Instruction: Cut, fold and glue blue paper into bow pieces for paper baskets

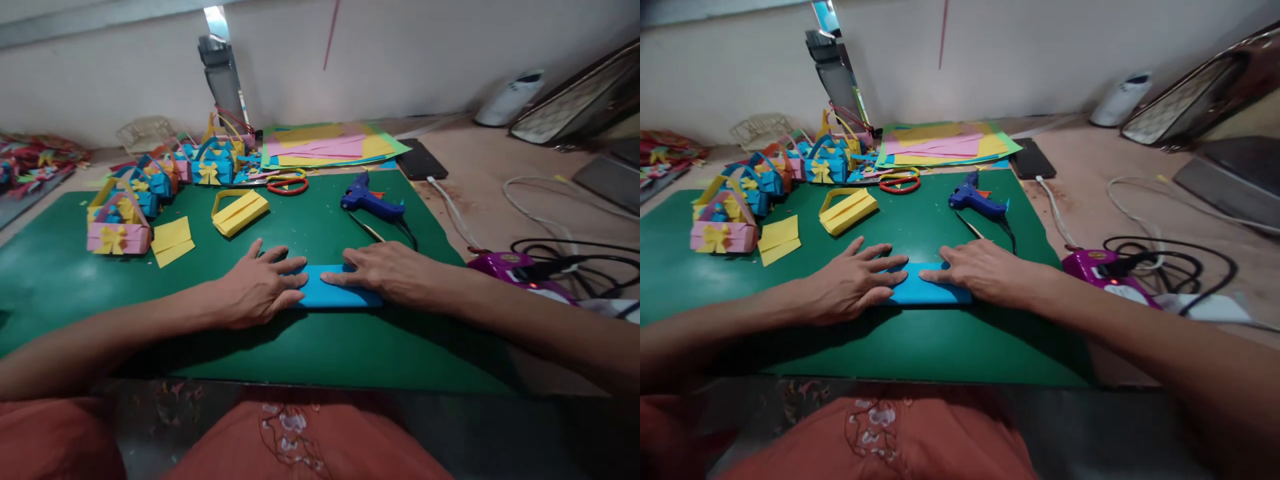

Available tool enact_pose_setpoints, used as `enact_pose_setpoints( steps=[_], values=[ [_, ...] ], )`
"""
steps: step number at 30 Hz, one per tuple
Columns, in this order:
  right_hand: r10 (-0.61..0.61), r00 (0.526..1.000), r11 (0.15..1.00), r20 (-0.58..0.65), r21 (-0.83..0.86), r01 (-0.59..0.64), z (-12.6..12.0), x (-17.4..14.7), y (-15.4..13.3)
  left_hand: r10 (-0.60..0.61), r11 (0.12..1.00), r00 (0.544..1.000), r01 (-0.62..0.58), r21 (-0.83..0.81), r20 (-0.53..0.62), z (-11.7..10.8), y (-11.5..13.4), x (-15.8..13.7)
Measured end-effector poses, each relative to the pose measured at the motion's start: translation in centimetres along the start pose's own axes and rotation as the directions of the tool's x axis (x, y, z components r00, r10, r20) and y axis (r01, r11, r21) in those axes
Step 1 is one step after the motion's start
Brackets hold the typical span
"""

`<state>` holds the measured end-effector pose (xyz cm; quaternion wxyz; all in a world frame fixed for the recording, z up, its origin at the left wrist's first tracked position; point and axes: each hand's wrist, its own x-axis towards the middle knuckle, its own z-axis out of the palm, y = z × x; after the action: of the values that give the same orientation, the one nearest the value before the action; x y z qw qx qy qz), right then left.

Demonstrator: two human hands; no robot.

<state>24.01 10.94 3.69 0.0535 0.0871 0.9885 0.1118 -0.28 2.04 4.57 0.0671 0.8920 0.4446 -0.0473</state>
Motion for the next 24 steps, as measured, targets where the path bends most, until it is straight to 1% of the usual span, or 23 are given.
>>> enact_pose_setpoints(
  steps=[2,4,7,11,13,15,18,22,24],
  values=[
    [0.003,1.0,1.0,0.019,0.011,-0.003,-0.5,0.3,-0.1,0.029,0.999,0.999,-0.028,0.037,-0.031,-0.6,-0.2,0.8],
    [0.024,0.998,0.999,0.053,0.036,-0.025,-1.3,0.7,-0.3,-0.02,0.997,0.998,0.024,0.068,-0.057,-0.6,-0.2,1.6],
    [0.098,0.985,0.991,0.144,0.076,-0.11,-2.9,1.5,-0.9,-0.097,0.995,0.993,0.098,0.013,-0.063,0.3,0.2,2.3],
    [0.134,0.957,0.98,0.258,0.11,-0.167,-4.9,2.7,-2.2,-0.129,0.992,0.977,0.128,-0.016,-0.171,1.5,0.9,1.7],
    [0.172,0.947,0.969,0.272,0.126,-0.212,-5.3,3.1,-3.3,-0.114,0.993,0.976,0.114,-0.013,-0.186,1.8,1.3,0.7],
    [0.228,0.947,0.963,0.227,0.091,-0.254,-5.1,3.1,-4.7,-0.087,0.996,0.979,0.089,0.004,-0.182,2.1,2.0,-0.4],
    [0.327,0.937,0.944,0.121,0.016,-0.331,-3.8,2.6,-7.1,-0.067,0.995,0.978,0.08,0.06,-0.199,2.7,3.1,-1.7],
    [0.373,0.928,0.928,-0.012,-0.003,-0.373,-1.8,1.6,-9.3,-0.051,0.992,0.977,0.074,0.104,-0.208,3.6,4.2,-2.3],
    [0.395,0.918,0.918,-0.047,-0.013,-0.396,-1.2,1.3,-9.9,-0.061,0.988,0.976,0.089,0.125,-0.208,3.8,4.5,-2.4]
  ],
)
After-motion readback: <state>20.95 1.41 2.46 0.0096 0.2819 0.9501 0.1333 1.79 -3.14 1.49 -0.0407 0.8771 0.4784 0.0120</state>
